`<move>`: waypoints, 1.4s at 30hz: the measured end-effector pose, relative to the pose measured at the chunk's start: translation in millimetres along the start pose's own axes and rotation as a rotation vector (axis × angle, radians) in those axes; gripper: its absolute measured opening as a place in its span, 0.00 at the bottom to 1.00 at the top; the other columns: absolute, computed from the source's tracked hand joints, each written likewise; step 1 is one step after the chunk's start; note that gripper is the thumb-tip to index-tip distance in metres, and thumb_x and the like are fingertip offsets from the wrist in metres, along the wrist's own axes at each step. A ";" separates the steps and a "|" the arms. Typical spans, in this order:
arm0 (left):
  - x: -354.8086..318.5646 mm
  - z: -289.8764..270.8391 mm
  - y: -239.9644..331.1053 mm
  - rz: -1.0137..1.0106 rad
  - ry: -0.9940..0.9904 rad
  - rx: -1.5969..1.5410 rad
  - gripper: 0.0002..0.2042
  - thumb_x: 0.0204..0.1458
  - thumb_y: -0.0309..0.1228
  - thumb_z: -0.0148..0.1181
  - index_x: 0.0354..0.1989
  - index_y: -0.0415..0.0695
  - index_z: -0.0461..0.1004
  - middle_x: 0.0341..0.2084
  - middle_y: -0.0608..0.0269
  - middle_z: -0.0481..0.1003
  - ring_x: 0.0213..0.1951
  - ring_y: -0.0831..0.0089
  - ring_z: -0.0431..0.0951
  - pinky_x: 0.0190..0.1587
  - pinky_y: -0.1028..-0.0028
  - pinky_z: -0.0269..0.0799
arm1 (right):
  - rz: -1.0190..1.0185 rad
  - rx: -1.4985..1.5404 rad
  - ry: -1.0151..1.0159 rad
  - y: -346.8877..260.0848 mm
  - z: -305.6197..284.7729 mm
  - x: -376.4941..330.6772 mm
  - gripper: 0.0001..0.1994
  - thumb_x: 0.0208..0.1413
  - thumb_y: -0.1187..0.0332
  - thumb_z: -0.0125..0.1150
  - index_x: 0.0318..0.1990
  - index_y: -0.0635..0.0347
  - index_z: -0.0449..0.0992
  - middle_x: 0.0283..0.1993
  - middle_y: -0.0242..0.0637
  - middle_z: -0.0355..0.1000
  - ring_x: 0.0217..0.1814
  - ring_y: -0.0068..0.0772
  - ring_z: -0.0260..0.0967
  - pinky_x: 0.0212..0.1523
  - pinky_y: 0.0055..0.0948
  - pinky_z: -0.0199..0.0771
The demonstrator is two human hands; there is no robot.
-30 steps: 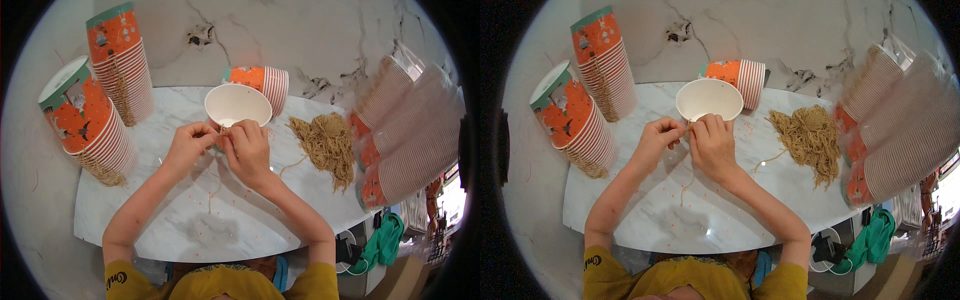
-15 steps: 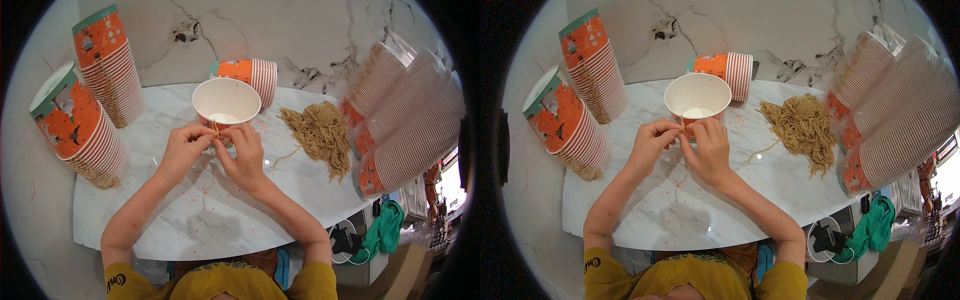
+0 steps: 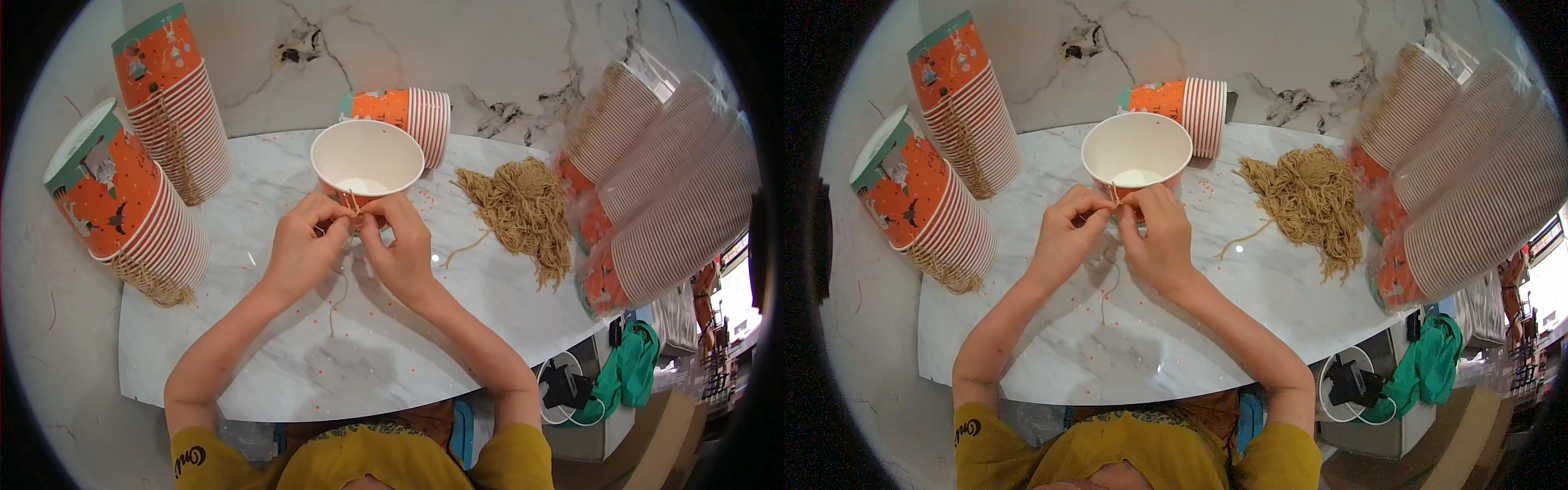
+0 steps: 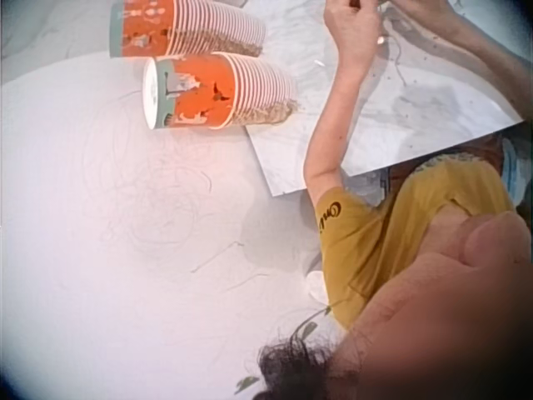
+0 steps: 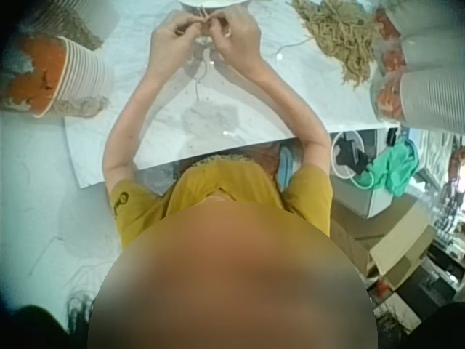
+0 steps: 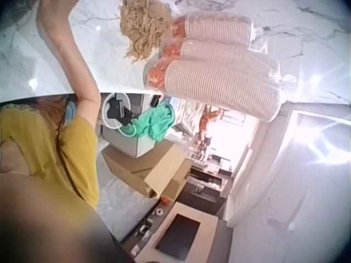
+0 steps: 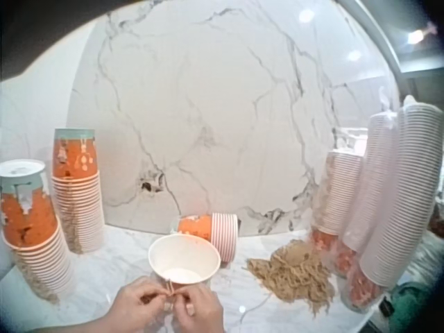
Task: Threading and tying string onto decorative paper cups for packaging.
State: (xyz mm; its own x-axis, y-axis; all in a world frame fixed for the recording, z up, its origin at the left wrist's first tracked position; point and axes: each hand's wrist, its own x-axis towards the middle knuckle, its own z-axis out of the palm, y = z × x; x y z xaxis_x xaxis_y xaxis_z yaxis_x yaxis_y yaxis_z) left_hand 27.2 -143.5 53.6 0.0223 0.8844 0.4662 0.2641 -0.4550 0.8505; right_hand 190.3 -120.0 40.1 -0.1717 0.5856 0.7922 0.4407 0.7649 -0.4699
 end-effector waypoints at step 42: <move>6.5 5.3 4.9 -0.389 -0.065 -0.379 0.06 0.59 0.32 0.63 0.35 0.43 0.79 0.25 0.72 0.77 0.25 0.86 0.70 0.27 0.82 0.62 | 0.932 0.922 -0.334 -7.7 -19.3 -23.0 0.08 0.67 0.67 0.57 0.42 0.62 0.75 0.19 0.35 0.73 0.10 0.15 0.58 0.13 0.17 0.53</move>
State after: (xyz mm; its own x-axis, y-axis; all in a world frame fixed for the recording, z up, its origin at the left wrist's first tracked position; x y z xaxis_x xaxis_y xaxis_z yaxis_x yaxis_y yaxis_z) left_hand 33.7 -139.5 59.5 0.0549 0.9940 0.0942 -0.1009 -0.0883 0.9910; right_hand 207.8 -144.5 33.0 -0.3979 0.9169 -0.0311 -0.2146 -0.1260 -0.9685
